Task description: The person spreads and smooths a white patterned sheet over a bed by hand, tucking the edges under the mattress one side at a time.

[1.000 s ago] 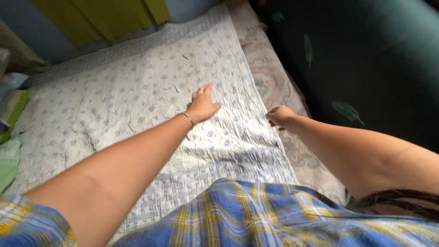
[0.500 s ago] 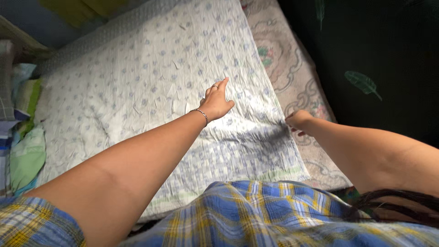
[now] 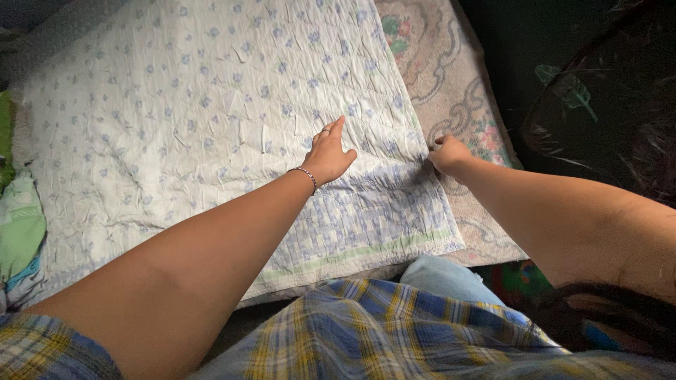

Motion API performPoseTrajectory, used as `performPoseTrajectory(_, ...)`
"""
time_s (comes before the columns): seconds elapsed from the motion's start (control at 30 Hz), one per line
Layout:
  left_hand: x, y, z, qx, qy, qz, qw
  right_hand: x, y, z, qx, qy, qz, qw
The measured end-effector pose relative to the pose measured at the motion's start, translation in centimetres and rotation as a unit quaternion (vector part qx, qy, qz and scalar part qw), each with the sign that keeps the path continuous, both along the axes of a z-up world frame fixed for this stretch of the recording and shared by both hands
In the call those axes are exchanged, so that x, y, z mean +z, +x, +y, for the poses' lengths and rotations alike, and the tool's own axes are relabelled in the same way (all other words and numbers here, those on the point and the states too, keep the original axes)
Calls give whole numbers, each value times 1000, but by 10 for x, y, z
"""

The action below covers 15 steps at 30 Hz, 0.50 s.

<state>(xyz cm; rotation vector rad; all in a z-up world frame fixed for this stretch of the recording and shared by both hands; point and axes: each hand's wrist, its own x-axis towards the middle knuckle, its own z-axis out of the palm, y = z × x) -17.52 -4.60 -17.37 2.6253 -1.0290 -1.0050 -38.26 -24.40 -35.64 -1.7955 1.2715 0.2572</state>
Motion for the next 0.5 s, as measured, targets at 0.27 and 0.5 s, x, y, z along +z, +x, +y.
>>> performPoseTrajectory(0.27,-28,3,-3,1,37,6,999,-26,9,20,95,112,39,988)
performPoseTrajectory(0.5,-37,1,-24,-32,50,20,998,16,13,18,-39,62,-7,997)
